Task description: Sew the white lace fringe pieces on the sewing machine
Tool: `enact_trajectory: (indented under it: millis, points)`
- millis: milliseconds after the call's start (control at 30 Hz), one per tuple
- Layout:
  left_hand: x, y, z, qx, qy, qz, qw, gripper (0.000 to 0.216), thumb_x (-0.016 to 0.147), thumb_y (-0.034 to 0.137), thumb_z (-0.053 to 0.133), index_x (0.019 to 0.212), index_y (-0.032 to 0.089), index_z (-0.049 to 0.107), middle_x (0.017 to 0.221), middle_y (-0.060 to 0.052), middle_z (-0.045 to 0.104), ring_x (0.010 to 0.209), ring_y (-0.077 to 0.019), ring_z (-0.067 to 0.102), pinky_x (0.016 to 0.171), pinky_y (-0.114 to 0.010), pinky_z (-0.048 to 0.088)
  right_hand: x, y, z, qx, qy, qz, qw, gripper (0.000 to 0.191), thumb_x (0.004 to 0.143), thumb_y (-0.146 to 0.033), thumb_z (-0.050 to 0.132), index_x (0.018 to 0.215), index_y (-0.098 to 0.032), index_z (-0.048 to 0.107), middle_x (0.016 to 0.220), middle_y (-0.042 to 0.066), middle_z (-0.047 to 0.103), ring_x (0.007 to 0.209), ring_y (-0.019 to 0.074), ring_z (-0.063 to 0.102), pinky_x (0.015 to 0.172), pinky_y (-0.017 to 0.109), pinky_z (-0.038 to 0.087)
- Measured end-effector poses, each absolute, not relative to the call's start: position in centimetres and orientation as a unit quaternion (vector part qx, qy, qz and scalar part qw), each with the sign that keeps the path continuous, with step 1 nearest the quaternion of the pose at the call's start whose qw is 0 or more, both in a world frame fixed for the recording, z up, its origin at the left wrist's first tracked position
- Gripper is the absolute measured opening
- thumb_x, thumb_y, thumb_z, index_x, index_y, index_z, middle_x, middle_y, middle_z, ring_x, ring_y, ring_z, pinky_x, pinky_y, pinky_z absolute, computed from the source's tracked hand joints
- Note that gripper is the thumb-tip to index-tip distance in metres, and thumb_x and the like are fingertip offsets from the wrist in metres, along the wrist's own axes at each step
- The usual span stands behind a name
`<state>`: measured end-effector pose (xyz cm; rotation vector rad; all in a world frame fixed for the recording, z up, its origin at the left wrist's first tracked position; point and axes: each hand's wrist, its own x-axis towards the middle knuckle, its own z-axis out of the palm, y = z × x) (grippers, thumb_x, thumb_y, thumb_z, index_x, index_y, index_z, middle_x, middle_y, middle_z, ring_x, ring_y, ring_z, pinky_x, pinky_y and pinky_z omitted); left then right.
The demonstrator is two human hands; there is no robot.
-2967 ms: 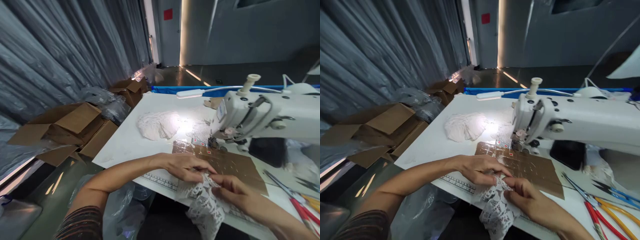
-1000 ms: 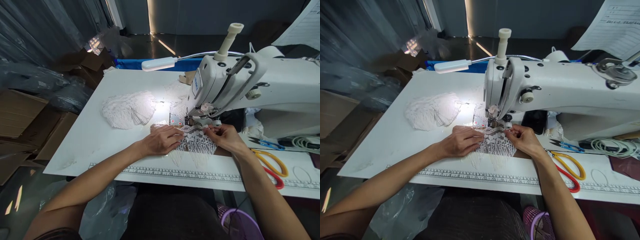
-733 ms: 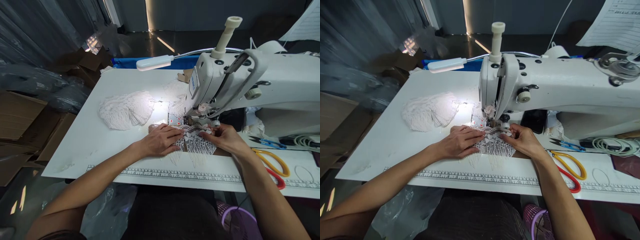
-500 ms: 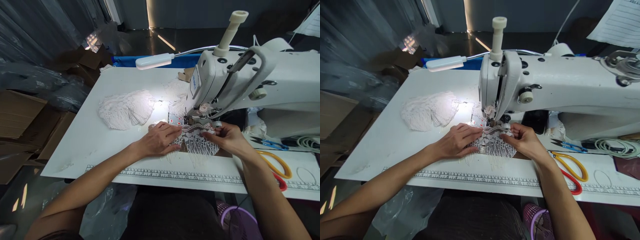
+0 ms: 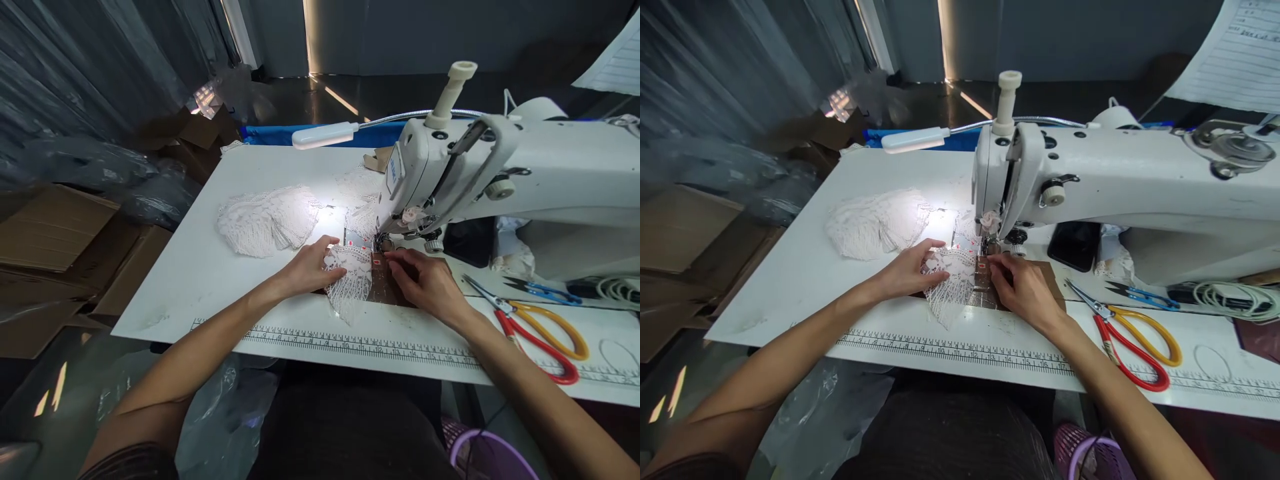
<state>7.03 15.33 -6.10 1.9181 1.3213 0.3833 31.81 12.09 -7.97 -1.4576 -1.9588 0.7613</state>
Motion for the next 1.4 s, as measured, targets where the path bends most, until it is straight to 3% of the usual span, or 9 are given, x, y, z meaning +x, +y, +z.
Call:
enact_trajectory:
  millis: [167, 333, 533, 633, 800, 1000, 1167, 1400]
  points:
    - [7.1, 14.9, -5.2, 0.761, 0.514, 0.114, 0.38, 0.062, 0.082, 0.036, 0.06, 0.136, 0.012, 0.042, 0.085, -0.007, 0.068, 0.065, -0.0197, 0.063, 0.053, -0.029, 0.046, 32.1, 11.1, -9.4, -0.441, -0.866, 0.11, 0.208, 0.041, 0.098, -0.031, 0.042, 0.136, -0.021, 0.054, 0.117, 0.015, 0.059, 0.107, 0.0295, 0.056, 0.091, 0.048, 0.049]
    - [7.2, 14.9, -5.1, 0.739, 0.534, 0.107, 0.397, 0.064, 0.084, 0.031, 0.057, 0.141, 0.012, 0.033, 0.08, -0.005, 0.068, 0.051, -0.0169, 0.062, 0.054, -0.031, 0.05, 31.5, 12.9, -9.5, -0.429, -0.896, -0.001, 0.114, 0.041, 0.099, -0.032, 0.04, 0.135, -0.021, 0.056, 0.108, 0.017, 0.055, 0.094, 0.0306, 0.053, 0.082, 0.049, 0.048]
    - [7.1, 15.0, -5.4, 0.733, 0.536, 0.127, 0.398, 0.073, 0.086, 0.05, 0.062, 0.142, 0.011, 0.034, 0.095, -0.012, 0.067, 0.056, -0.0183, 0.065, 0.061, -0.034, 0.052, 32.7, 14.4, -9.4, -0.404, -0.883, 0.101, 0.215, 0.041, 0.1, -0.032, 0.038, 0.134, -0.02, 0.058, 0.099, 0.012, 0.057, 0.088, 0.0242, 0.055, 0.081, 0.042, 0.05]
    - [7.1, 15.1, -5.5, 0.739, 0.556, 0.126, 0.359, 0.07, 0.087, 0.052, 0.061, 0.14, 0.013, 0.039, 0.094, -0.011, 0.065, 0.075, -0.0241, 0.066, 0.068, -0.037, 0.052, 33.1, 14.1, -9.7, -0.393, -0.868, 0.148, 0.265, 0.04, 0.099, -0.03, 0.04, 0.134, -0.022, 0.058, 0.099, 0.01, 0.058, 0.087, 0.0224, 0.056, 0.081, 0.042, 0.051]
    - [7.2, 15.2, -5.9, 0.725, 0.562, 0.151, 0.367, 0.069, 0.084, 0.052, 0.064, 0.139, 0.017, 0.043, 0.107, -0.013, 0.061, 0.111, -0.0309, 0.056, 0.082, -0.038, 0.049, 33.1, 13.6, -10.8, -0.384, -0.872, 0.111, 0.282, 0.034, 0.096, -0.027, 0.045, 0.121, -0.023, 0.068, 0.105, 0.012, 0.057, 0.097, 0.026, 0.054, 0.086, 0.047, 0.049]
    - [7.7, 15.0, -5.8, 0.722, 0.566, 0.119, 0.381, 0.07, 0.083, 0.048, 0.066, 0.141, 0.018, 0.042, 0.084, -0.003, 0.057, 0.071, -0.018, 0.056, 0.06, -0.029, 0.043, 32.9, 13.1, -11.4, -0.404, -0.868, 0.097, 0.273, 0.034, 0.095, -0.025, 0.046, 0.124, -0.023, 0.064, 0.111, 0.013, 0.056, 0.104, 0.0284, 0.052, 0.09, 0.051, 0.047]
    - [7.7, 15.0, -5.9, 0.731, 0.569, 0.127, 0.355, 0.072, 0.079, 0.049, 0.069, 0.139, 0.017, 0.045, 0.096, -0.009, 0.059, 0.091, -0.0241, 0.058, 0.07, -0.033, 0.047, 32.8, 12.5, -11.1, -0.423, -0.864, 0.097, 0.257, 0.036, 0.096, -0.025, 0.045, 0.128, -0.021, 0.061, 0.114, 0.014, 0.056, 0.107, 0.0303, 0.05, 0.094, 0.054, 0.045]
    - [7.5, 15.2, -6.1, 0.715, 0.575, 0.12, 0.38, 0.073, 0.081, 0.05, 0.068, 0.141, 0.018, 0.043, 0.081, -0.001, 0.051, 0.071, -0.0161, 0.052, 0.064, -0.03, 0.044, 33.5, 12.0, -10.0, -0.397, -0.849, 0.18, 0.299, 0.038, 0.095, -0.018, 0.044, 0.127, -0.022, 0.062, 0.112, 0.012, 0.058, 0.106, 0.0251, 0.054, 0.094, 0.048, 0.047]
